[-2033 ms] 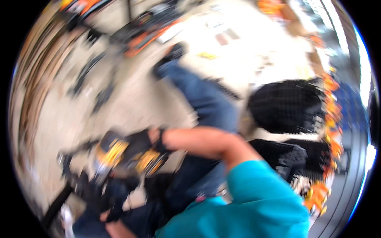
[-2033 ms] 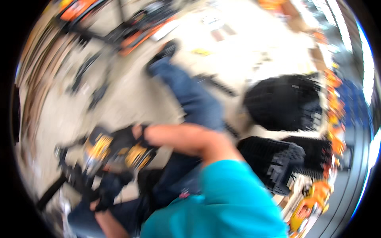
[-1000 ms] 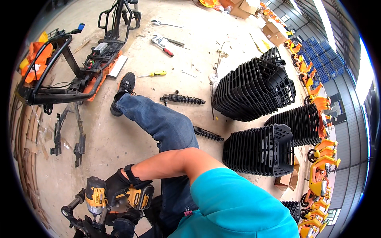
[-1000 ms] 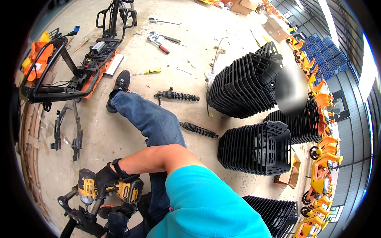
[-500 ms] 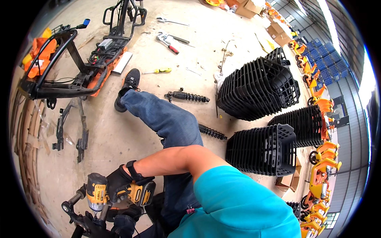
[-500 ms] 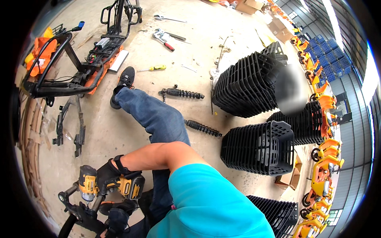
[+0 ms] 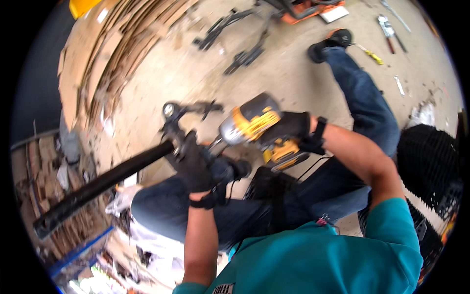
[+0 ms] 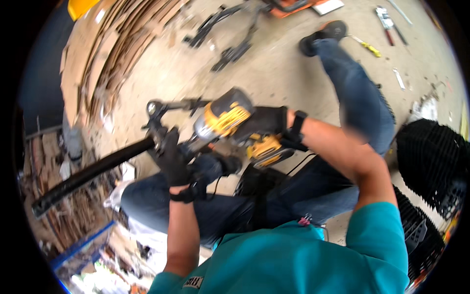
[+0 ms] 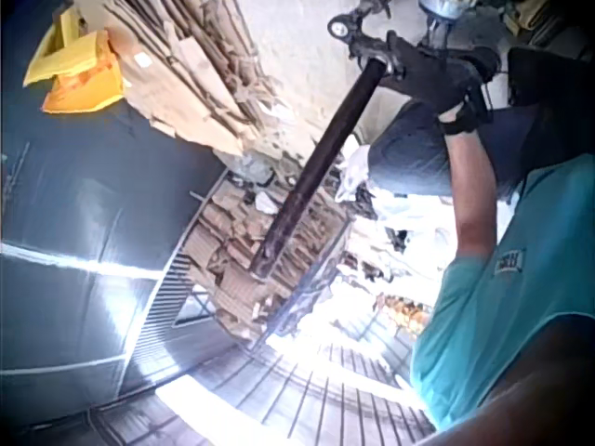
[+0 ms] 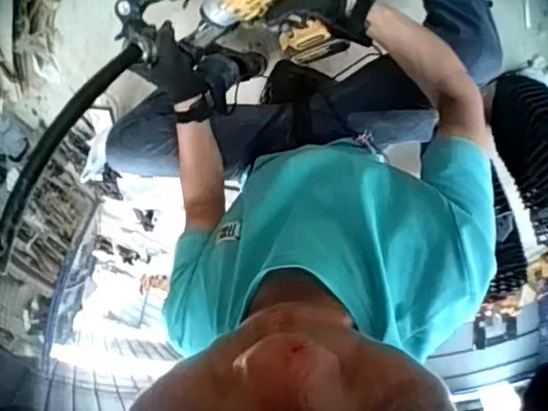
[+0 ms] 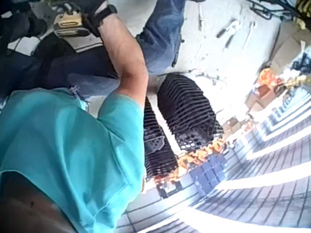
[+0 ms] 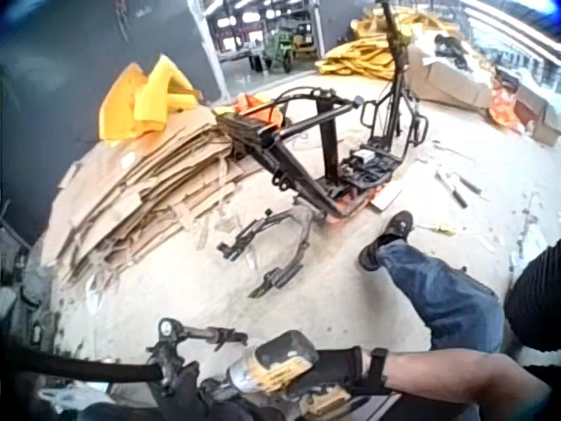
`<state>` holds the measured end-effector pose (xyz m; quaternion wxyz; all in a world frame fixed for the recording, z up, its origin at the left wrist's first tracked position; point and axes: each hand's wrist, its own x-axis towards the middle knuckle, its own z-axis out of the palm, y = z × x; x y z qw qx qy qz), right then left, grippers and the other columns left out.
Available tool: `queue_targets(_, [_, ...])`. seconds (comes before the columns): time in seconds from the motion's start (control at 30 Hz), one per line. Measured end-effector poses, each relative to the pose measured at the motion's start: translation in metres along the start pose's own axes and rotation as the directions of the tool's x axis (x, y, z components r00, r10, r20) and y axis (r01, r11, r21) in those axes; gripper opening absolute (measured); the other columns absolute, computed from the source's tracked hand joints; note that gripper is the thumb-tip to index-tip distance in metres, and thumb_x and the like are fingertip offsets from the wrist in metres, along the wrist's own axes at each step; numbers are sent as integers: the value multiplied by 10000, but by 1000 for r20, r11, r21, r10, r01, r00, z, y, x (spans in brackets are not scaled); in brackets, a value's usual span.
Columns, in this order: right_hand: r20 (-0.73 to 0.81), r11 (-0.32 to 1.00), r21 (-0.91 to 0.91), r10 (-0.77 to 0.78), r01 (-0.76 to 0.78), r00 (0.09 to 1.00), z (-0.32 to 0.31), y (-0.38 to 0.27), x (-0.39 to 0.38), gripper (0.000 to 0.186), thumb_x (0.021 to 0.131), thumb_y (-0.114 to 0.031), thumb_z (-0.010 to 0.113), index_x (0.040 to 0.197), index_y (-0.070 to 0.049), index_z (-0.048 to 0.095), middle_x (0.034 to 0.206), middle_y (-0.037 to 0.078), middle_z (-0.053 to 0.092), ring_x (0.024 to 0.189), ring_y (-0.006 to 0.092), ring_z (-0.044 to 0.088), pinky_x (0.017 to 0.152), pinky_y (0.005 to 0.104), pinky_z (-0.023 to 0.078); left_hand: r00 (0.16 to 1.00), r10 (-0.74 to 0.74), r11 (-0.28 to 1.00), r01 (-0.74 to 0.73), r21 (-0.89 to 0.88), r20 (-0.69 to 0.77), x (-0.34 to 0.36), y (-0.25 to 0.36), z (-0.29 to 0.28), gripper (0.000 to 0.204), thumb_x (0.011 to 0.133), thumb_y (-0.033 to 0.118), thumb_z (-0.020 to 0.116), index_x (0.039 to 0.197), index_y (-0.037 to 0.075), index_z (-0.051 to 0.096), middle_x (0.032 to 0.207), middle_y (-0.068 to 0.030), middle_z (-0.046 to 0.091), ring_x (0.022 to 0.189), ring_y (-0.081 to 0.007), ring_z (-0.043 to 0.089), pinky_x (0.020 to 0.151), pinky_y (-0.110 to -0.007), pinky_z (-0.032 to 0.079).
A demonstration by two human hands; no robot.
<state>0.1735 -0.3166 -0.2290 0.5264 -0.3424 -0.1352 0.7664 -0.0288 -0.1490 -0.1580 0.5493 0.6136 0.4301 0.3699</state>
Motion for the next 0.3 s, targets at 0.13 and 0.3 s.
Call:
queue_targets(0.13, [13,1000,23,17,-17,1000,-2,2,2,354,848,-72,738,1188,-23,651,980,74,719,804,118,668,680,246,548,998,47,995,-50,-84,-34,-2,-6,-1,438,857,-49,644,1251,-43,453,1141,-136,621,1003,-174,629,862,-303,514])
queue_targets(0.3, [48,999,-27,-27,28,998,1,-5,-1,423,873,-87,721,1276,-33,607,1099,108,709,877,139,671,759,252,555,997,81,997,-81,11,7,-4,-15,-5,531,851,-26,653,1310,-28,386,1201,-145,599,1081,-211,623,908,-318,507])
